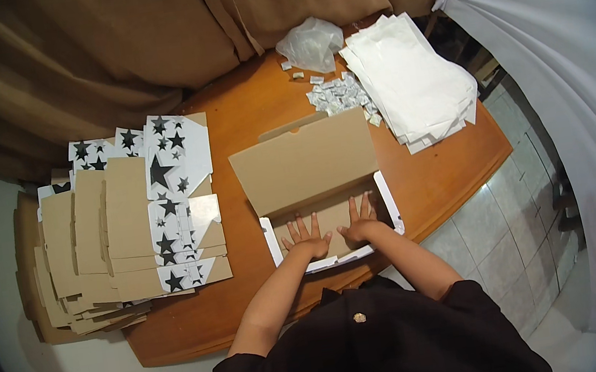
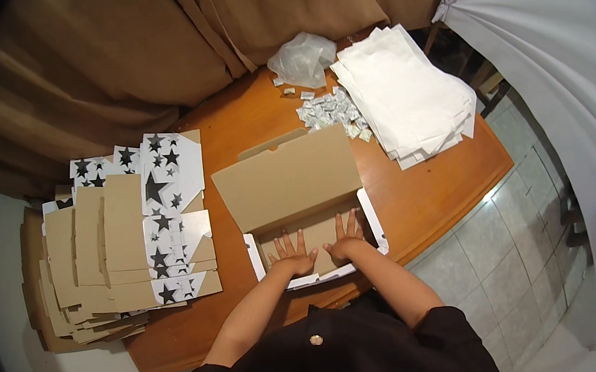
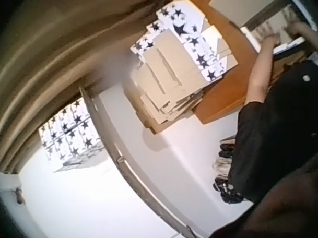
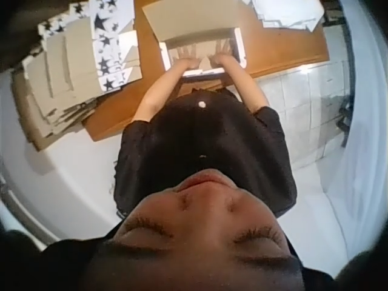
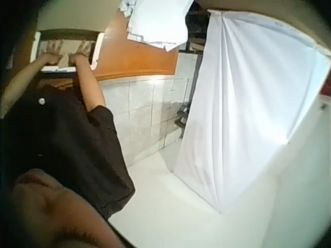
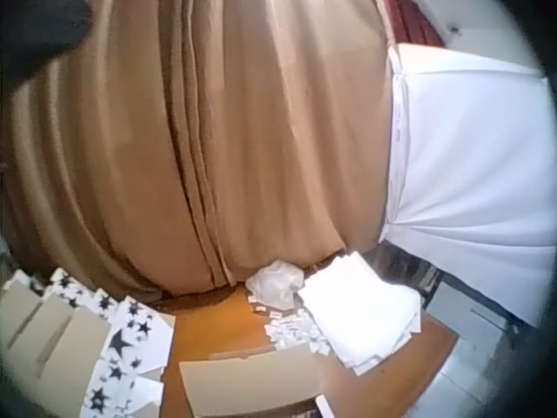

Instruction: Folding flat cardboard pieces into shoe boxes with star patterns, inserting tissue paper, and stacking the completed boxes on a shelf.

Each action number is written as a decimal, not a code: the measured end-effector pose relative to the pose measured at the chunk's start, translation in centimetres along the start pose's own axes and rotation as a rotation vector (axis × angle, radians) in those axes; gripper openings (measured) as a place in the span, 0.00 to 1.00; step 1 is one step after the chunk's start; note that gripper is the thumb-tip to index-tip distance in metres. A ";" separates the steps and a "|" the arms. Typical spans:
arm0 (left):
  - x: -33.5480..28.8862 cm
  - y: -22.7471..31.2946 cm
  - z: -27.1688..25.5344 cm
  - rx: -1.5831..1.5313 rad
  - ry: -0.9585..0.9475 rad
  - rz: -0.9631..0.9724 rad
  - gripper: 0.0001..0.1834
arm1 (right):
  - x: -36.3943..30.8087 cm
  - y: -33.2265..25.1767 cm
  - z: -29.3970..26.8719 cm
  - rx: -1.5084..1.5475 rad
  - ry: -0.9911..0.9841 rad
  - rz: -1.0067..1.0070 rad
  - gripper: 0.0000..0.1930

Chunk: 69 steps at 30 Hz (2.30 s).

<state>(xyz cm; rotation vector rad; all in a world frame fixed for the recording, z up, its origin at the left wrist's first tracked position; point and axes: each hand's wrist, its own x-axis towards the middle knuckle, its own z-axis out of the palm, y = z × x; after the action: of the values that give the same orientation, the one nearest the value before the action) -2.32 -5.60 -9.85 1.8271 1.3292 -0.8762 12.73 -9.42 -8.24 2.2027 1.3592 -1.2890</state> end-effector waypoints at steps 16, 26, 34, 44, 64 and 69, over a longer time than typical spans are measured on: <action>-1.4 1.0 -2.2 0.035 0.020 0.010 0.43 | -2.0 0.5 -7.5 -0.012 -0.079 -0.586 0.31; 1.1 2.5 -4.1 -0.020 0.086 -0.028 0.43 | -7.2 9.4 -16.7 0.631 0.468 -0.796 0.17; 2.7 1.0 -8.5 -0.333 0.083 0.435 0.40 | 4.9 21.9 -19.1 0.245 1.087 -0.351 0.19; -10.8 7.2 -11.4 -0.863 0.284 0.652 0.32 | 4.8 21.1 -17.7 -0.048 0.965 -0.184 0.16; -9.2 13.4 -10.9 -0.643 0.459 0.877 0.26 | 0.8 20.9 -18.1 0.124 1.382 -0.512 0.15; -10.2 15.5 -11.6 -0.307 0.726 0.842 0.30 | -5.3 17.0 -18.1 0.110 1.384 -0.626 0.16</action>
<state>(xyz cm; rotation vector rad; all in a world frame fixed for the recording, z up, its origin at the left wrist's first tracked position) 11.45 -4.25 7.09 2.2249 0.8245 0.4462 35.65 -10.72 2.55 2.9173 2.5415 0.3974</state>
